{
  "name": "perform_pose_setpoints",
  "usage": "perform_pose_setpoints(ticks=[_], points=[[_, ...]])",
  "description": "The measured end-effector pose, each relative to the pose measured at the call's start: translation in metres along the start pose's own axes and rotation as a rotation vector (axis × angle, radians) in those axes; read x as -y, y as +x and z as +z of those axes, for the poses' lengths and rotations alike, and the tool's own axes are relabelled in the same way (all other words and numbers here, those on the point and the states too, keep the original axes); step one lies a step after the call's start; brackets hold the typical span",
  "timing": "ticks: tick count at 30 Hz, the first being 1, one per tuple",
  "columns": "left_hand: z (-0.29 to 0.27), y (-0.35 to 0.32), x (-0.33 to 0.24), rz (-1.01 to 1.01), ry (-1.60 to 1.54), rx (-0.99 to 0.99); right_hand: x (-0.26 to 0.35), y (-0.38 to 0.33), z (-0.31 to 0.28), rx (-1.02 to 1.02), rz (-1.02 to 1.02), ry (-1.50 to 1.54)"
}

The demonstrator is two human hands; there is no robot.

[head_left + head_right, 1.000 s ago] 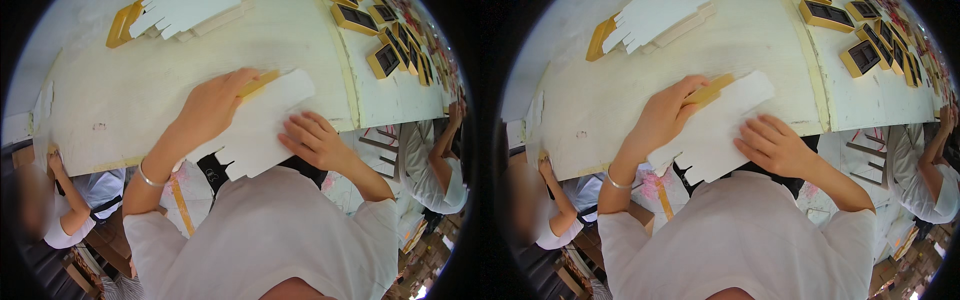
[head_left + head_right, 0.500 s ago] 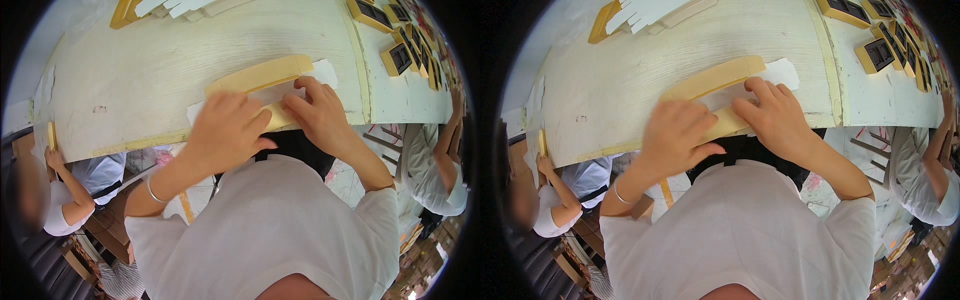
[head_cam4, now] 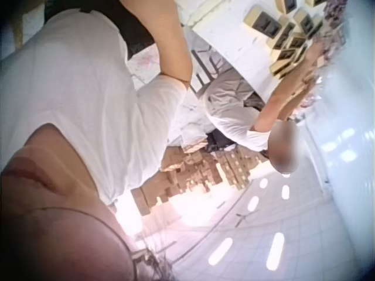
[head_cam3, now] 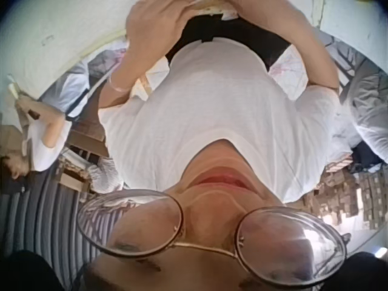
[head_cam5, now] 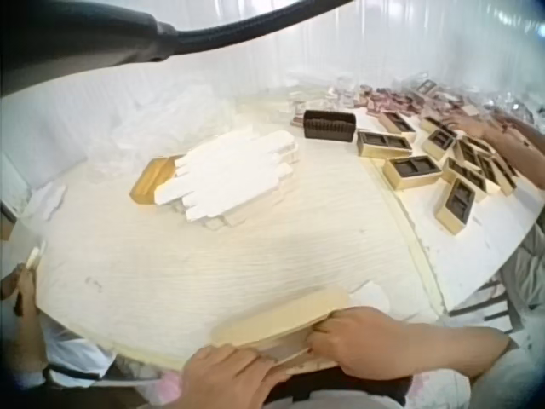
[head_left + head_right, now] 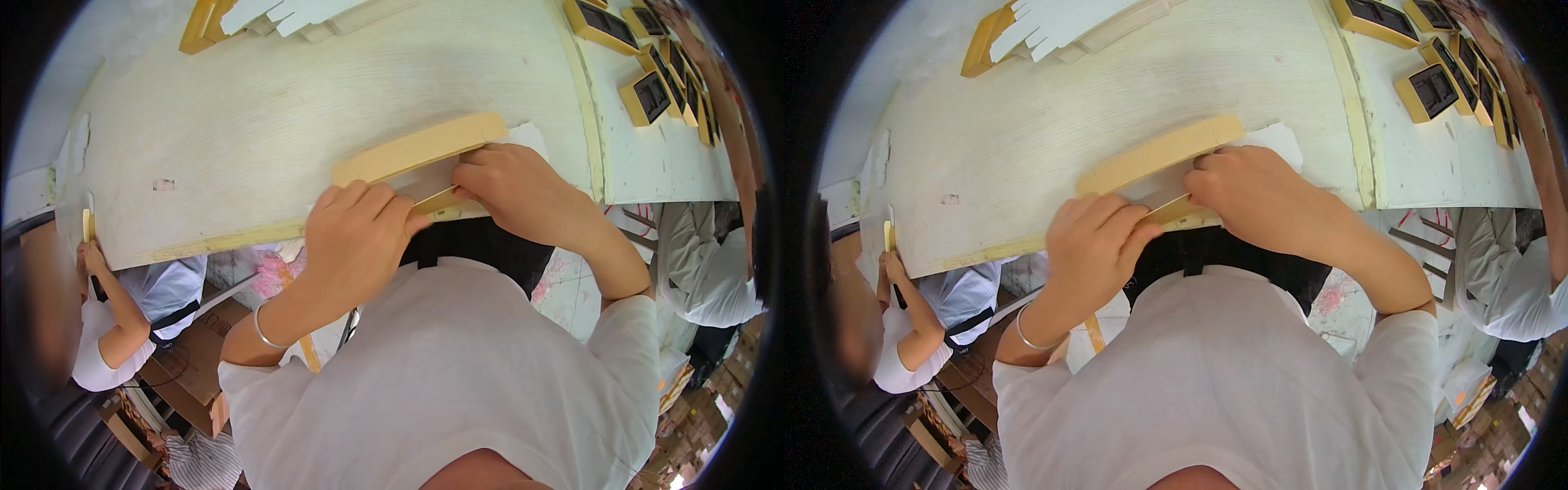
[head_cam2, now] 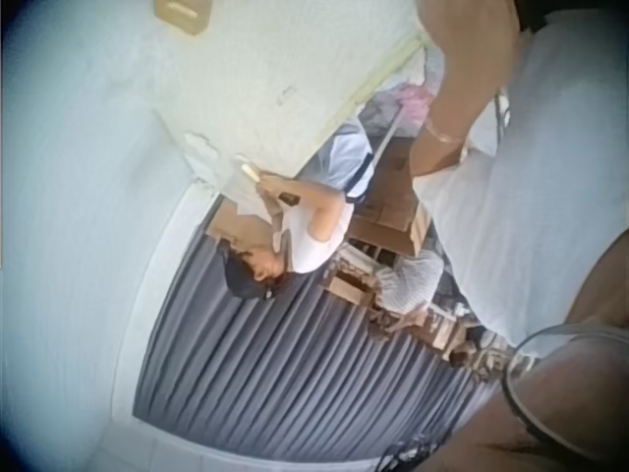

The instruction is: The person folds white cardboard pieces into rectangular frames and inserts black rectangular inserts into them. The person repeatedly picks up flat cardboard, folds it into a frame, places an insert inside, and sets the completed unit aside on the table.

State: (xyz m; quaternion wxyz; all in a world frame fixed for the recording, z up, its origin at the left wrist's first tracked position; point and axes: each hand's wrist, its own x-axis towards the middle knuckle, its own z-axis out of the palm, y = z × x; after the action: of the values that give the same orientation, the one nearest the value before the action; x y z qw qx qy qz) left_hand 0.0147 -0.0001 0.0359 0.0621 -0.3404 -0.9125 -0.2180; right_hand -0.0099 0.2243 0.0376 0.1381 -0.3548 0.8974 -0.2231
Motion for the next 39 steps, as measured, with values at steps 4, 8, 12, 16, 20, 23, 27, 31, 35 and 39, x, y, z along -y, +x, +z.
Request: perform_pose_setpoints(ticks=[4, 8, 12, 16, 20, 23, 27, 31, 35, 39], points=[[-0.034, 0.024, 0.030, 0.035, -0.033, -0.207, -0.001, 0.003, -0.007, -0.079, -0.173, -0.154], [-0.009, 0.041, 0.050, -0.194, -0.640, 0.222, -0.006, 0.012, -0.023, -0.174, -0.224, -0.588], [0.007, 0.056, 0.032, -0.198, -0.487, 0.172, -0.013, 0.008, 0.004, -0.269, -0.284, -0.297], [0.020, 0.046, 0.026, -0.092, -0.341, -0.005, -0.019, -0.001, 0.018, -0.361, -0.304, 0.104], [0.021, 0.042, 0.040, 0.076, -0.579, 0.141, -0.018, -0.002, 0.023, -0.433, -0.224, 0.193], [0.005, 0.043, 0.044, 0.187, -0.656, 0.178, -0.018, -0.004, 0.022, -0.384, -0.122, 0.340], [0.017, 0.043, 0.044, 0.293, -0.469, 0.077, -0.015, -0.002, 0.017, -0.317, -0.071, 0.397], [0.033, 0.042, 0.028, 0.328, -0.243, -0.075, -0.010, -0.002, 0.009, -0.256, -0.059, 0.381], [0.039, 0.033, 0.016, 0.226, -0.229, -0.115, -0.006, -0.001, -0.002, -0.158, 0.017, 0.440], [0.035, 0.034, 0.014, 0.043, -0.426, 0.000, -0.010, -0.012, 0.008, -0.234, -0.074, 0.536]])
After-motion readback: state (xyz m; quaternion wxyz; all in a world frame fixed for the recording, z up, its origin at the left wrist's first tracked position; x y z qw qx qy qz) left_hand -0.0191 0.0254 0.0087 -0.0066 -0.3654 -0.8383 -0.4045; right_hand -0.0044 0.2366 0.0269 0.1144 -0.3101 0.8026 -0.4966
